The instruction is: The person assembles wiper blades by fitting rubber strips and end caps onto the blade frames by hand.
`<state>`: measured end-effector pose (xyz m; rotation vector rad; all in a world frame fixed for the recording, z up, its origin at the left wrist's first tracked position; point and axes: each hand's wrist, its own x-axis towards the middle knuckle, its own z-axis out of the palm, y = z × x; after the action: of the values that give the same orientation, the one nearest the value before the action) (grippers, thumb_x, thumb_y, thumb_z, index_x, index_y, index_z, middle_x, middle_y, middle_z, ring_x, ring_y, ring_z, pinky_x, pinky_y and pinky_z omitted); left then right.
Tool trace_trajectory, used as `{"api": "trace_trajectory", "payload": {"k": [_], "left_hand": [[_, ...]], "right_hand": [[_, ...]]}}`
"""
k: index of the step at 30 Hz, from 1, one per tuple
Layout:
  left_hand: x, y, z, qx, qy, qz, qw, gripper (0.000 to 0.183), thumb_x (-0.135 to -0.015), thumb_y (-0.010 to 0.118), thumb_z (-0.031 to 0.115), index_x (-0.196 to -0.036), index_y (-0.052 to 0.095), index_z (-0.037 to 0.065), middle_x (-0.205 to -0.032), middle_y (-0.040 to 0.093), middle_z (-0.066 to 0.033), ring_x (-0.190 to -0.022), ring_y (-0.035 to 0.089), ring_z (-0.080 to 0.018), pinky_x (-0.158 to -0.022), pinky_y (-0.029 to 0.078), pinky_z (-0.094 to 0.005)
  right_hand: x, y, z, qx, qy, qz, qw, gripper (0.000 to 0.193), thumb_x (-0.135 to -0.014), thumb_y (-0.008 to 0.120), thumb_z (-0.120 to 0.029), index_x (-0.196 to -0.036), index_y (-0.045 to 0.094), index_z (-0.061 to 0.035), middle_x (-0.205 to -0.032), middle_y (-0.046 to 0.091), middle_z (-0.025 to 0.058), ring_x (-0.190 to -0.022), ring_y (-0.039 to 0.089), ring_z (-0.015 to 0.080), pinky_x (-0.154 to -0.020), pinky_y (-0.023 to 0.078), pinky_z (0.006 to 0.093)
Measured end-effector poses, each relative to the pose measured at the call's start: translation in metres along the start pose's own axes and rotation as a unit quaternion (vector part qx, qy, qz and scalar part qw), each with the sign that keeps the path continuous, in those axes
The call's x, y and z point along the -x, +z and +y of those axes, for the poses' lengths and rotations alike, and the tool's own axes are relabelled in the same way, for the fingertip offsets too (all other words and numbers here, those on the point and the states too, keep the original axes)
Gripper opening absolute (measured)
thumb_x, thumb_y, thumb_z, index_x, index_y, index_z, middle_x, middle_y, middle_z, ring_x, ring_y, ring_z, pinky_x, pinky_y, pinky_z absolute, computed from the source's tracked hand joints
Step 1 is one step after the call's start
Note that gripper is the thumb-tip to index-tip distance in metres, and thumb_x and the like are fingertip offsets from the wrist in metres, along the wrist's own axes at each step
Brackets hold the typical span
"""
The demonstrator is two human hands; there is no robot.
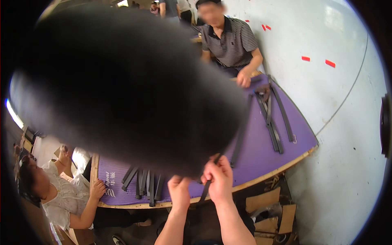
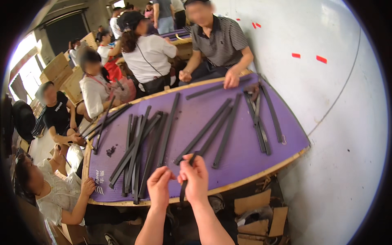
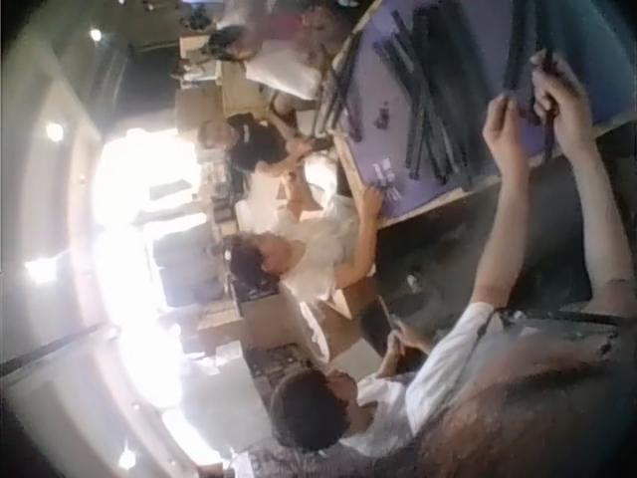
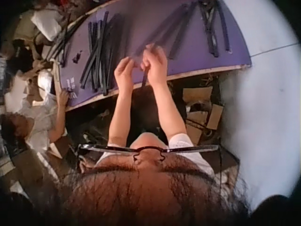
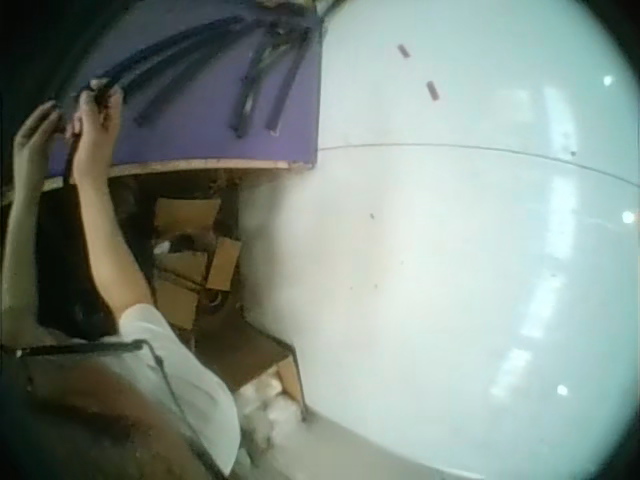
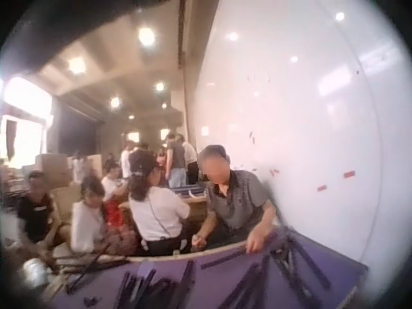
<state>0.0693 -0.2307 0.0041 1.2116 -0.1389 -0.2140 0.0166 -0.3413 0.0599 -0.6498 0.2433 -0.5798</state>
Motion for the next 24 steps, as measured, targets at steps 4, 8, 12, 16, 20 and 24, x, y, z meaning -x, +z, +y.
{"api": "trace_trajectory", "payload": {"k": [4,8,12,16,20,24], "left_hand": [[0.009,-0.035,0.035,0.118,0.071,0.052,0.989,0.023,-0.092,0.064,-0.003,-0.115,0.063,0.0,-0.096,0.067,-0.0077,-0.085,0.065,-0.0157,-0.078,0.054,-0.0298],[0.017,-0.053,0.029,0.121,0.099,0.047,0.987,0.025,-0.092,0.063,-0.003,-0.117,0.063,0.001,-0.097,0.069,-0.0082,-0.087,0.066,-0.0145,-0.079,0.054,-0.0272],[0.024,-0.078,0.036,0.115,0.089,0.033,0.989,0.029,-0.091,0.063,-0.005,-0.119,0.062,0.001,-0.096,0.069,-0.0079,-0.086,0.066,-0.0144,-0.079,0.055,-0.0278],[0.023,-0.104,0.048,0.206,-0.019,-0.092,0.974,0.042,-0.085,0.068,-0.003,-0.126,0.062,0.005,-0.094,0.069,-0.0084,-0.081,0.067,-0.0161,-0.075,0.057,-0.0295],[0.026,-0.107,0.043,0.243,-0.078,-0.138,0.957,0.053,-0.083,0.073,0.003,-0.134,0.059,0.01,-0.088,0.07,-0.0091,-0.076,0.066,-0.0162,-0.07,0.057,-0.03],[0.026,-0.101,0.032,0.26,-0.091,-0.122,0.953,0.059,-0.084,0.075,0.009,-0.139,0.054,0.011,-0.084,0.07,-0.0106,-0.078,0.067,-0.0188,-0.076,0.058,-0.0363]], "right_hand": [[0.02,0.03,0.038,0.212,-0.044,-0.072,0.974,0.033,-0.093,0.067,-0.009,-0.123,0.058,-0.0026,-0.094,0.064,0.0002,-0.076,0.056,0.0054,-0.064,0.046,0.0229],[0.031,0.024,0.061,0.366,-0.093,-0.116,0.919,0.025,-0.094,0.068,-0.015,-0.114,0.065,-0.0006,-0.091,0.069,0.0048,-0.082,0.062,0.0084,-0.069,0.05,0.0254],[0.042,0.026,0.066,0.453,-0.132,-0.147,0.87,0.023,-0.091,0.072,-0.018,-0.107,0.069,-0.0022,-0.09,0.071,0.0111,-0.08,0.067,0.0162,-0.066,0.051,0.0287],[0.046,0.026,0.06,0.431,-0.185,-0.19,0.862,0.024,-0.086,0.074,-0.017,-0.105,0.07,-0.0038,-0.09,0.07,0.0106,-0.079,0.068,0.0243,-0.067,0.051,0.0325],[0.045,0.024,0.049,0.462,-0.224,-0.23,0.827,0.02,-0.082,0.074,-0.015,-0.099,0.07,-0.0052,-0.088,0.07,0.0096,-0.078,0.067,0.0281,-0.068,0.051,0.0361],[0.04,0.022,0.031,0.461,-0.239,-0.25,0.817,0.02,-0.079,0.074,-0.014,-0.096,0.069,-0.0056,-0.085,0.069,0.0089,-0.076,0.066,0.0289,-0.067,0.051,0.0373]]}}
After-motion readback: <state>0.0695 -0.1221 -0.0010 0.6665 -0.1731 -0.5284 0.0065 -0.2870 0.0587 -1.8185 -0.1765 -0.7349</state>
